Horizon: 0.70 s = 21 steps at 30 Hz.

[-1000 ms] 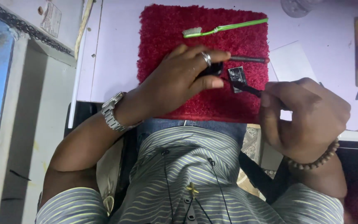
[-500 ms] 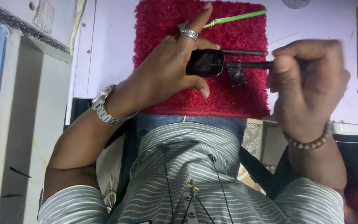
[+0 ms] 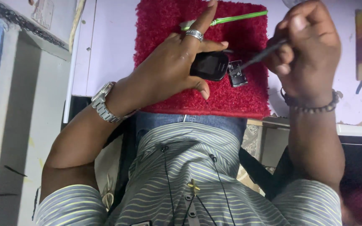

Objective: Disassembling a mobile phone to access internal components using a screwdriver and prying tools

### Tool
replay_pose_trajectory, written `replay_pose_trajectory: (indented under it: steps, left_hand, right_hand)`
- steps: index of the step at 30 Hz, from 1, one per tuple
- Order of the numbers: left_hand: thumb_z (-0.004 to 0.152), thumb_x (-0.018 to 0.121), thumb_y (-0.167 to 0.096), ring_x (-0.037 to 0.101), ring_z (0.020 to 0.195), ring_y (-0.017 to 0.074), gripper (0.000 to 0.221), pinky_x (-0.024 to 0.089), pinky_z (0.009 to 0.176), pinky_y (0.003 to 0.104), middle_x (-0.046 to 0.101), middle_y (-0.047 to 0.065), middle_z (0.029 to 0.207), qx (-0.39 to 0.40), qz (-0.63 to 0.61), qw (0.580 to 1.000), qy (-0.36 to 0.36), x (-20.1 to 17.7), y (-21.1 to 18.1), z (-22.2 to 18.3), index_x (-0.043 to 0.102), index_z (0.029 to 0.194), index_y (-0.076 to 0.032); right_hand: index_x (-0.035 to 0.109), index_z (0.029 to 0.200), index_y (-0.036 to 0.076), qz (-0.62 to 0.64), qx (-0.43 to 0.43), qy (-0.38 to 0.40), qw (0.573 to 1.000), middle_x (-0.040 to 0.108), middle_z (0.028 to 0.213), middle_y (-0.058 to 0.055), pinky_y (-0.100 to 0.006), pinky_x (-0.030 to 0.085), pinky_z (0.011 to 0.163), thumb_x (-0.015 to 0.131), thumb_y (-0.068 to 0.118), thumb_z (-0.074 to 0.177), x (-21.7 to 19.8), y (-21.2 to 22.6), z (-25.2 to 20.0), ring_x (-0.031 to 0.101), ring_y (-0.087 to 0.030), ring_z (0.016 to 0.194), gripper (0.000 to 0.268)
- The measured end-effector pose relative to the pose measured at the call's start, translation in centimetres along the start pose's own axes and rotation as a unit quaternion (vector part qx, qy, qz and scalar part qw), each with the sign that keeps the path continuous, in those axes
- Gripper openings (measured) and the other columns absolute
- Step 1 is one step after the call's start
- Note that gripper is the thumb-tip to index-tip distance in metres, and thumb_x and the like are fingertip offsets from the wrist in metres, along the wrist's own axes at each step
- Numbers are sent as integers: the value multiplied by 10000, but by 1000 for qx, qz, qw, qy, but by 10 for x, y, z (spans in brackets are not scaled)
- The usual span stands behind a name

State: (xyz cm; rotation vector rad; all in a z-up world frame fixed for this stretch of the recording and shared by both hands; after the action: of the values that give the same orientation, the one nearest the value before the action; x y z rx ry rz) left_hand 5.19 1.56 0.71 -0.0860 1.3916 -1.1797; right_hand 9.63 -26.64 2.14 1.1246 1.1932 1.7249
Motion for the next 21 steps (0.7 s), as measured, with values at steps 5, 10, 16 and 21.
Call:
replay_pose_trajectory:
  steps: [5, 10, 16, 21]
  left_hand:
    - [935, 1053, -468, 557, 1627, 374, 1474, 360, 1290, 477, 718, 81, 1664, 20, 6, 1000, -1, 0, 2, 1, -166, 1706, -163]
    - [959, 959, -639, 367, 1730, 406, 1442, 304, 1297, 599, 702, 80, 1704, 16, -17, 1000, 9, -2, 0, 2, -199, 1697, -199]
    - [849, 1159, -378, 612, 1606, 407, 1611, 522, 1305, 415, 630, 223, 1726, 3, -82, 996, -15, -3, 3, -3, -198, 1699, -206]
    - [917, 924, -430, 656, 1005, 95, 1267, 563, 967, 242, 751, -10, 1160, -94, -205, 974, 1, -17, -14, 2, 5, 1709, -68]
  right_hand:
    - [511, 1137, 117, -139, 0, 22, 990, 540, 896, -12, -207, 367, 494, 600, 236, 1199, 12, 10, -6, 421, -55, 567, 161]
    - [504, 1163, 128, -220, 8, 1, 975, 463, 767, 0, -233, 369, 529, 593, 219, 1221, 20, 9, -5, 439, -93, 621, 139]
    - [450, 1198, -13, -355, -115, 45, 927, 529, 756, -104, -276, 381, 581, 533, 211, 1268, 36, 24, -21, 520, -166, 593, 249]
    - [467, 1417, -146, -436, -281, -53, 853, 510, 1370, -309, -463, 590, 900, 435, 216, 1328, 51, 46, -39, 695, -460, 1120, 374]
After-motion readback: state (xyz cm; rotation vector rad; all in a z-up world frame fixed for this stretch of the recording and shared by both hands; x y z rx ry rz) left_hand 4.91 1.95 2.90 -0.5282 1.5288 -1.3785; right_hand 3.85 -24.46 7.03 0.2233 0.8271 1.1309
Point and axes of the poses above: each hand's wrist, its own z-axis towards the middle knuckle, its own x-axis out of the palm, y = z × x, the point moved 2 cm from there along z, towards the middle knuckle
